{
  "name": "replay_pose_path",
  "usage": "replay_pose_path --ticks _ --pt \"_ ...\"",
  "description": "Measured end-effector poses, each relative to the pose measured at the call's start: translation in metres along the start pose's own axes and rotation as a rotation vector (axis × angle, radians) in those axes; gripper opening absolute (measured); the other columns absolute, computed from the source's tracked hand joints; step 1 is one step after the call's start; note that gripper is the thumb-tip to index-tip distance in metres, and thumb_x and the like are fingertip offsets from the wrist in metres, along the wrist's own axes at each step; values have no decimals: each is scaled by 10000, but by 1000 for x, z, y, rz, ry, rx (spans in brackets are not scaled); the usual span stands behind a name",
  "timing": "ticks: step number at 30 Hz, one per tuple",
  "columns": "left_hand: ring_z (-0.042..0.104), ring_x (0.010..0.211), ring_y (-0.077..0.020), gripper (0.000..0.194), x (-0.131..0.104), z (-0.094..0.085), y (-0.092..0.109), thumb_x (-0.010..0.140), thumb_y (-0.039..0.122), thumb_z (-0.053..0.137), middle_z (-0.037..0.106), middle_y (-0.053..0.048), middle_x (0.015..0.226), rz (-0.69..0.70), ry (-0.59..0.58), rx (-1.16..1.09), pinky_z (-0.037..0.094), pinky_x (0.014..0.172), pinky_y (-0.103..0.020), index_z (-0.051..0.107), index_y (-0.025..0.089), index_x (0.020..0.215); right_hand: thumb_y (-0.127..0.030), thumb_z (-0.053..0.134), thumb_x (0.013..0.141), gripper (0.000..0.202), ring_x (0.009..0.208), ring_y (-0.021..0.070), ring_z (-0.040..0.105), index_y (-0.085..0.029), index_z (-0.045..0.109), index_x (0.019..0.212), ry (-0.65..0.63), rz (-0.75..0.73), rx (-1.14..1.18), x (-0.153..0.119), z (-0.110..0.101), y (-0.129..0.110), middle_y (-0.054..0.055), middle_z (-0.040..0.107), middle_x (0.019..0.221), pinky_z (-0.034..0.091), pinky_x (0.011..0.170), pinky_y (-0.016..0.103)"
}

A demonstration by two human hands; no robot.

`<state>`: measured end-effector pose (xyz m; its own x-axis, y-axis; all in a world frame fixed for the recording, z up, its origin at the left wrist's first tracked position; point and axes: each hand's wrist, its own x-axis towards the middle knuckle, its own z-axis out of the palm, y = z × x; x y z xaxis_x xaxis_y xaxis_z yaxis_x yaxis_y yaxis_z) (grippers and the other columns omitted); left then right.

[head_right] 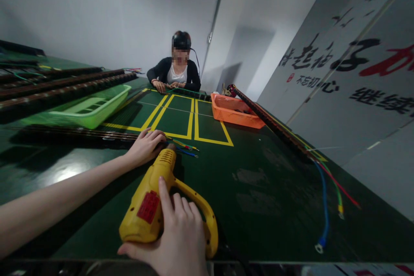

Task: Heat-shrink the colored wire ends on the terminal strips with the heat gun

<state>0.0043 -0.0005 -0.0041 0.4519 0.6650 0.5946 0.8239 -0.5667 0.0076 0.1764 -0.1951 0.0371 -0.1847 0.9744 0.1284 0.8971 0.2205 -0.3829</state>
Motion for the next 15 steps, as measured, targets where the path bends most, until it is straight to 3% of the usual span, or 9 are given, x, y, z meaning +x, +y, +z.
replay_pose_path --ticks 8,15 --pt "530 975 -219 152 10 4 3 906 253 403 564 -78 1048 40 -23 70 341 959 -387 512 171 972 -690 709 461 1174 1001 304 570 -308 186 1441 -48 -23 -29 -9 -12 27 52 603 1140 438 867 441" --pt "535 945 -210 152 10 8 -1 924 252 364 551 -80 983 14 -47 -61 403 862 -347 483 165 960 -844 497 554 1147 858 271 637 -249 118 1459 161 -180 -215 -25 -6 50 53 658 1017 482 736 387"
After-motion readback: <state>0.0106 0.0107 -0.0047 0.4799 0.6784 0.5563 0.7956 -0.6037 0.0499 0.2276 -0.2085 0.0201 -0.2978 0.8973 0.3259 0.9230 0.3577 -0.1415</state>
